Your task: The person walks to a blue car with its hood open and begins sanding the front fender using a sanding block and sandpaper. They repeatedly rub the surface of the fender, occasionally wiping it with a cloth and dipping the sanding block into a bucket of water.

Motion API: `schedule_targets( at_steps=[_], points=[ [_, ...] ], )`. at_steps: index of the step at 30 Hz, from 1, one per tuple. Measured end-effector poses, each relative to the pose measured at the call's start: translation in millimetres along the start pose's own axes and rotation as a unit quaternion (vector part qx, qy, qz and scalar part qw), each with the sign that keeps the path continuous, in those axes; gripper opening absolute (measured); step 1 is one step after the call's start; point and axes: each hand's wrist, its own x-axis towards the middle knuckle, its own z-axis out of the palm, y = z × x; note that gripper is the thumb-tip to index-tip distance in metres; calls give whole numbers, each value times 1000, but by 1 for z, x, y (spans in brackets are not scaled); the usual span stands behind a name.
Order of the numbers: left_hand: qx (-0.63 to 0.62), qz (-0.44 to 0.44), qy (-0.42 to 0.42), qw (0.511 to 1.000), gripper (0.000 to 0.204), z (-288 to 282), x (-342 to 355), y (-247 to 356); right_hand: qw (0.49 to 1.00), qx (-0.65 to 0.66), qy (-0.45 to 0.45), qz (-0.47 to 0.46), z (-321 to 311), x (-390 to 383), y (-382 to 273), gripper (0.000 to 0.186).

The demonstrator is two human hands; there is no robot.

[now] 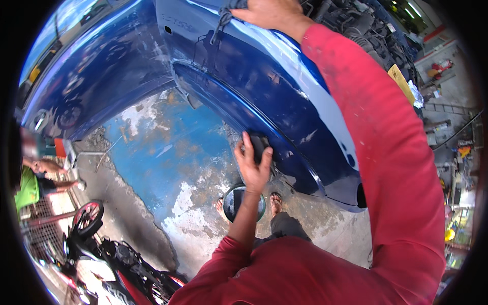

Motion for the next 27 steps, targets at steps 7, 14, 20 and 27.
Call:
schedule_targets(
  at_steps=[7, 14, 20, 27],
  points=[
    [-144, -154, 124, 970, 94, 24, 73, 12, 999, 13, 6, -33, -31, -60, 8, 47],
    [33, 7, 171, 985, 98, 84, -13, 148, 995, 86, -8, -59, -96, -170, 24, 48],
    [117, -12, 51, 992, 97, 97, -21, 151, 994, 113, 8, 9, -101, -169, 15, 46],
    [-51, -75, -4, 996, 77, 25, 160, 68, 996, 88, 23, 25, -100, -178, 18, 48]
  ],
)
